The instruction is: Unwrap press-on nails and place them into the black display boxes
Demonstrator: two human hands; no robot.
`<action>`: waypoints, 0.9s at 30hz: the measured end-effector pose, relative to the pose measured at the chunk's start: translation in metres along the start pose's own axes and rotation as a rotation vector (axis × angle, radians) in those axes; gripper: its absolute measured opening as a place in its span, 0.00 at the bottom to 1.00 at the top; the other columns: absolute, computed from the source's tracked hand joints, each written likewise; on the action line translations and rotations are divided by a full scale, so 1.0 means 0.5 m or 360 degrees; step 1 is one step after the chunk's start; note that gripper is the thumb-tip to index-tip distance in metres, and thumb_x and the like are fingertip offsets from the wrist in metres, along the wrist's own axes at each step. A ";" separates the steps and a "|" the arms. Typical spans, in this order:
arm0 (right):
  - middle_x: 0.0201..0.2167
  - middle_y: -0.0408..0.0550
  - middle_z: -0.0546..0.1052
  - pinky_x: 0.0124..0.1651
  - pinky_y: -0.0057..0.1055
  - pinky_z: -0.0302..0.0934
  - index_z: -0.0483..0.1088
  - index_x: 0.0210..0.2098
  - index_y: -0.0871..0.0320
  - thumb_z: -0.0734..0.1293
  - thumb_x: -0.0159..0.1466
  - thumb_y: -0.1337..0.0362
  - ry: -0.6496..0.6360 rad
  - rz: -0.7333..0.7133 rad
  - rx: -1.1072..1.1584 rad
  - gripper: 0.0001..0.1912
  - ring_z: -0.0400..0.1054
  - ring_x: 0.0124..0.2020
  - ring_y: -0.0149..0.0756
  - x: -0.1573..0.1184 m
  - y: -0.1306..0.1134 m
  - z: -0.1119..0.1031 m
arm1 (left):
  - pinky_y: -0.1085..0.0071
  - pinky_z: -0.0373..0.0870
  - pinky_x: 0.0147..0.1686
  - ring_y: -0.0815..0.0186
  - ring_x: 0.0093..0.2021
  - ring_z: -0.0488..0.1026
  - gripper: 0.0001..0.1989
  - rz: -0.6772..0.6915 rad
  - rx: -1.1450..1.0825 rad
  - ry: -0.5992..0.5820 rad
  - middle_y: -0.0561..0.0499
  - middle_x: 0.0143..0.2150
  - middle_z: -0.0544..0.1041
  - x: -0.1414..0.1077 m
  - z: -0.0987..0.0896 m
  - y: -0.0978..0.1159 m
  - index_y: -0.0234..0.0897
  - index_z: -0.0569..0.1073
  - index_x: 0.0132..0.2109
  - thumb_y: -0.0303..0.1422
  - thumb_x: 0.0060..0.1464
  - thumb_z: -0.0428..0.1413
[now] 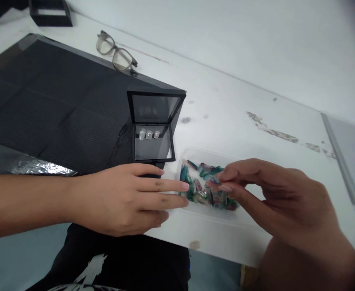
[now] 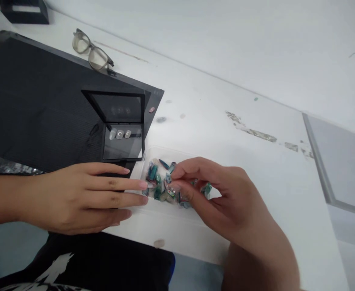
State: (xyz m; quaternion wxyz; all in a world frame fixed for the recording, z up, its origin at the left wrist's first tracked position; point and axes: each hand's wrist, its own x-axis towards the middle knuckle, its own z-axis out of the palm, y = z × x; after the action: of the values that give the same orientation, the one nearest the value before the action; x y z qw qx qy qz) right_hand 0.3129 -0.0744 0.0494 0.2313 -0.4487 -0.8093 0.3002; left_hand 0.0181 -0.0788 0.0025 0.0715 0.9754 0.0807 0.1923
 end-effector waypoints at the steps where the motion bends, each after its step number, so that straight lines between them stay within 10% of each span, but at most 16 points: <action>1: 0.31 0.40 0.80 0.27 0.29 0.68 0.74 0.39 0.48 0.71 0.65 0.66 0.0052 -0.0041 0.0049 0.06 0.73 0.28 0.32 -0.002 -0.001 0.002 | 0.62 0.58 0.72 0.62 0.72 0.59 0.11 0.0002 -0.0003 0.0001 0.57 0.67 0.70 0.000 0.000 -0.001 0.44 0.81 0.46 0.33 0.66 0.53; 27: 0.36 0.41 0.83 0.35 0.40 0.77 0.78 0.45 0.42 0.73 0.60 0.74 0.0239 -0.0131 0.0409 0.20 0.80 0.37 0.42 -0.011 -0.008 0.007 | 0.60 0.58 0.72 0.61 0.72 0.61 0.10 -0.0002 -0.0016 0.0039 0.55 0.67 0.71 -0.002 0.003 0.002 0.43 0.81 0.46 0.33 0.66 0.54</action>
State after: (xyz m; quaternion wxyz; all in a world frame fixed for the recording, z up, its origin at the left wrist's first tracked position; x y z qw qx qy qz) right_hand 0.3110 -0.0820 0.0489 0.3588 -0.4031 -0.7624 0.3572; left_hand 0.0179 -0.0800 0.0011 0.0754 0.9725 0.0813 0.2046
